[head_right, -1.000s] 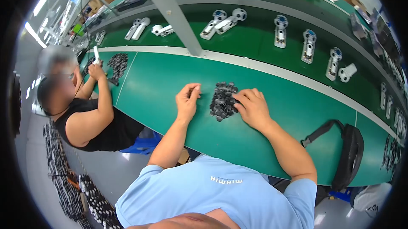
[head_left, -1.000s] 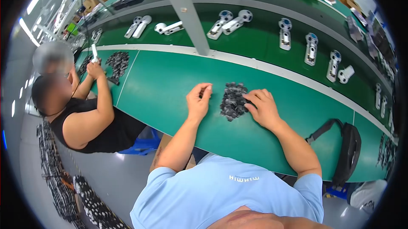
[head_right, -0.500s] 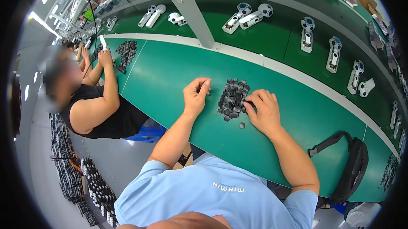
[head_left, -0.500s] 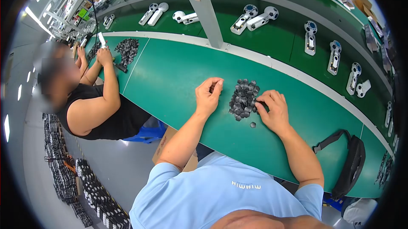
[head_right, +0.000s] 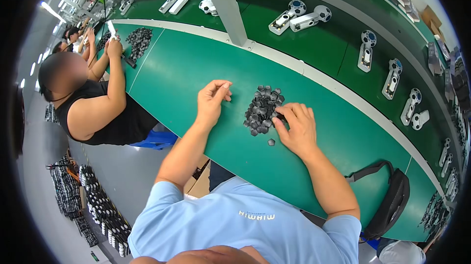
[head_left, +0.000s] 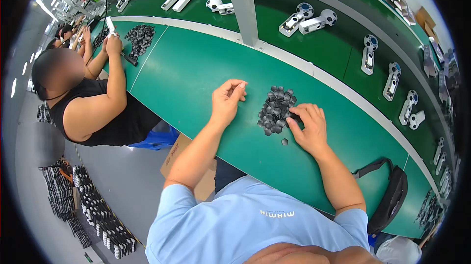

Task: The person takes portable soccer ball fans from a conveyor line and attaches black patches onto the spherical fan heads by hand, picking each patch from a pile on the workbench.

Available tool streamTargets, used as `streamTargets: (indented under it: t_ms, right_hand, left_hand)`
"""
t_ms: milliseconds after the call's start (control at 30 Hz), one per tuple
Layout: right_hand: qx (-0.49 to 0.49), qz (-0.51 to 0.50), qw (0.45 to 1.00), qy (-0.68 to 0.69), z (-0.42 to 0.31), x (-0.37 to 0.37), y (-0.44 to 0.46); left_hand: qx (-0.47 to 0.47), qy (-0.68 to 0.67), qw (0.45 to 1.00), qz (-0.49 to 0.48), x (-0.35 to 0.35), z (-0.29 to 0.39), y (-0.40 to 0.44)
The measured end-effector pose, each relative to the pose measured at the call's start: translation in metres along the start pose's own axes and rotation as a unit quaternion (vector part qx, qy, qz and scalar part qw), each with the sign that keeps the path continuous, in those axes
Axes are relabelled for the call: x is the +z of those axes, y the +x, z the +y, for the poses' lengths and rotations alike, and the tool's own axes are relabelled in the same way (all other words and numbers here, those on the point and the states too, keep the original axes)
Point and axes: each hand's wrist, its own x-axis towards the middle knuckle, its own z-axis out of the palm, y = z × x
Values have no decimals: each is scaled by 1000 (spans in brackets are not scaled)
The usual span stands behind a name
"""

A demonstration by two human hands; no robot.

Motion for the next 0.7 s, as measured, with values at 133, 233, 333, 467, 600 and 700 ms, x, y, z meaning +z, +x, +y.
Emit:
streamTargets:
  t_ms: [133,233,333,467,600,700]
  right_hand:
    - [9,-22,999,-22,-5,7,10]
    - [18,-24,999,-35,-6,14,18]
    - [25,-26,998,-53,-8,24,21]
    - [27,-32,997,-71,-7,26,30]
    - [43,-47,995,-78,-11,38,38]
    - [57,-49,993,-88,-17,41,39]
  left_hand:
    - [-41,90,995,-29,-56,14,71]
    - [87,251,964,22,-108,-4,184]
    - [221,522,819,88,-172,-33,311]
    - [116,658,710,222,-197,-48,398]
    - [61,666,712,217,-216,-73,447]
    - [40,632,750,191,-231,-80,460]
